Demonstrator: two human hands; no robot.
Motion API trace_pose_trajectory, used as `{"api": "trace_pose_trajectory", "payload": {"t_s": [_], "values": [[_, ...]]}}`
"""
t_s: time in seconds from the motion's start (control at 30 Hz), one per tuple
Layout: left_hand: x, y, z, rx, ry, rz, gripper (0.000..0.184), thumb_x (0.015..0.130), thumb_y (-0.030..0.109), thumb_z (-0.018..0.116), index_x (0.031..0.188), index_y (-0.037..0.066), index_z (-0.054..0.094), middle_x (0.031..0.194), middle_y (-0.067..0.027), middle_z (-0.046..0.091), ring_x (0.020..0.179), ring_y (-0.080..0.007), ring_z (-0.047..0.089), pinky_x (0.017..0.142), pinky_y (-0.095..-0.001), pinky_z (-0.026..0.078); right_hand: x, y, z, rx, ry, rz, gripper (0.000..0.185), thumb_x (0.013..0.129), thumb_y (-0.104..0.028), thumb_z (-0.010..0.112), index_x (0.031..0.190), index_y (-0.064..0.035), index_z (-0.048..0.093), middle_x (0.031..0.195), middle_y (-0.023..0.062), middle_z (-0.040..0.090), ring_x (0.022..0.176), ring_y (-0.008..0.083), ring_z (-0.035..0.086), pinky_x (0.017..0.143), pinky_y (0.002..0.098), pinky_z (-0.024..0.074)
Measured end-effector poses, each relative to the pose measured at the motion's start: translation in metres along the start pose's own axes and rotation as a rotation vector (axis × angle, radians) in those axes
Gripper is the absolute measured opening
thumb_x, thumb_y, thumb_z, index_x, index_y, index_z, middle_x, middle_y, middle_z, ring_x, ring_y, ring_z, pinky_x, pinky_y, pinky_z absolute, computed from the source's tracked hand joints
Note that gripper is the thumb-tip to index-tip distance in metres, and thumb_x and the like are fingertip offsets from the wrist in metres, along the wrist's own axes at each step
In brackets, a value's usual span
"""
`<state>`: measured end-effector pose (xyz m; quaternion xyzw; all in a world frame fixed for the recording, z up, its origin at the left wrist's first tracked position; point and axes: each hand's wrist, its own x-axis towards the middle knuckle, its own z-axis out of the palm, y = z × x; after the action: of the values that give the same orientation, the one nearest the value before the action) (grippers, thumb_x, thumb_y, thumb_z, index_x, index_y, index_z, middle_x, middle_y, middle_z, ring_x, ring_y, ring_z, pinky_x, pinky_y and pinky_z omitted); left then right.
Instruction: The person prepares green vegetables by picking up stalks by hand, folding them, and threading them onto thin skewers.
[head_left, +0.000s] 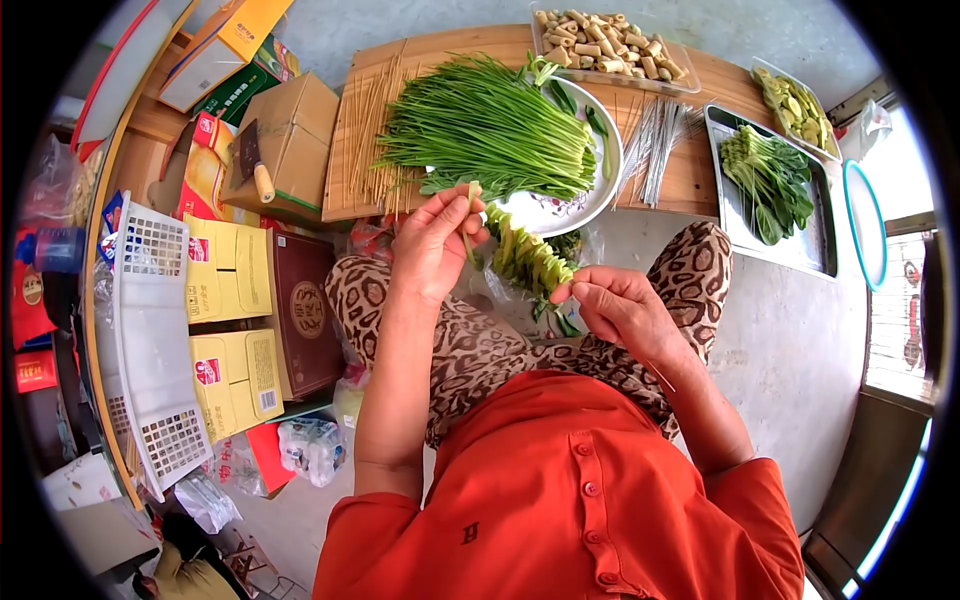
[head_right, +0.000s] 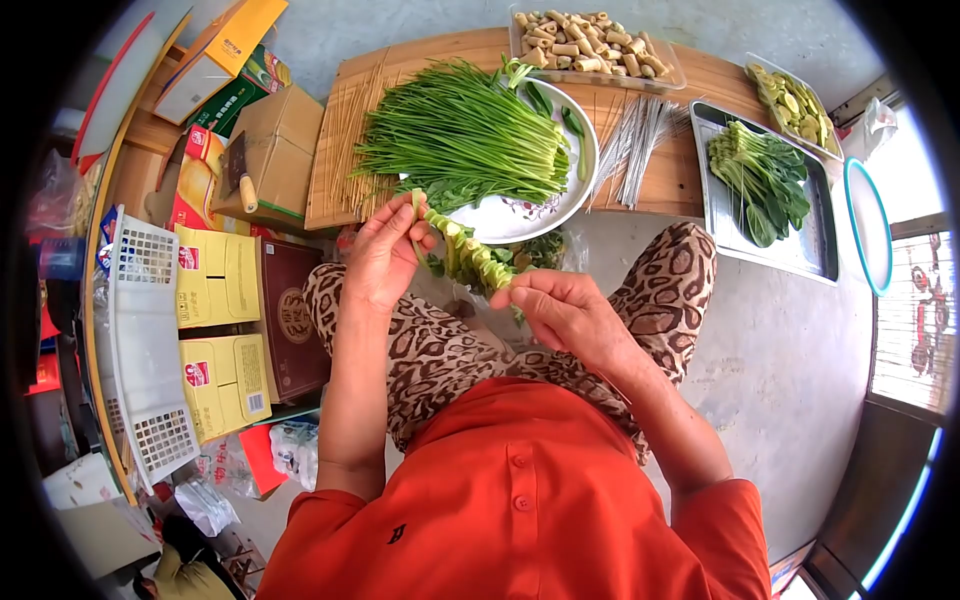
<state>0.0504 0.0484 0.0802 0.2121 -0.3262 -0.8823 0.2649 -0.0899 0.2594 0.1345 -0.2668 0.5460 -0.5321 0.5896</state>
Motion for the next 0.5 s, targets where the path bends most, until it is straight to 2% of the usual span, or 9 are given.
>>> {"api": "trace_pose_trajectory", "payload": {"t_s": [0.13,0.5], "values": [[0.0000,0.0011,0.0013,0.015,0.012,-0.017,0.018,0.090,0.008,0.058,0.107,0.001,0.060,0.093,-0.0049,0.062,0.071,-0.0109,0.052,0.065,-0.0290,0.046,-0.0008,-0.0027,0.0019,-0.016,0.018,0.016,0.025,0.096,-0.020,0.048,0.097,-0.0011,0.064,0.051,-0.0071,0.037,0.044,0.0019,0.029,0.043,0.0195,0.0215],[0.0011,-0.0012,-0.0003,0.022,0.032,-0.033,0.018,0.090,0.009,0.060,0.106,0.000,0.061,0.093,-0.0056,0.062,0.070,-0.0109,0.052,0.065,-0.0290,0.047,0.0007,0.0009,0.0001,-0.018,0.016,0.017,0.025,0.096,-0.021,0.048,0.097,-0.0015,0.064,0.052,-0.0072,0.037,0.045,0.0020,0.029,0.043,0.0195,0.0212]]}}
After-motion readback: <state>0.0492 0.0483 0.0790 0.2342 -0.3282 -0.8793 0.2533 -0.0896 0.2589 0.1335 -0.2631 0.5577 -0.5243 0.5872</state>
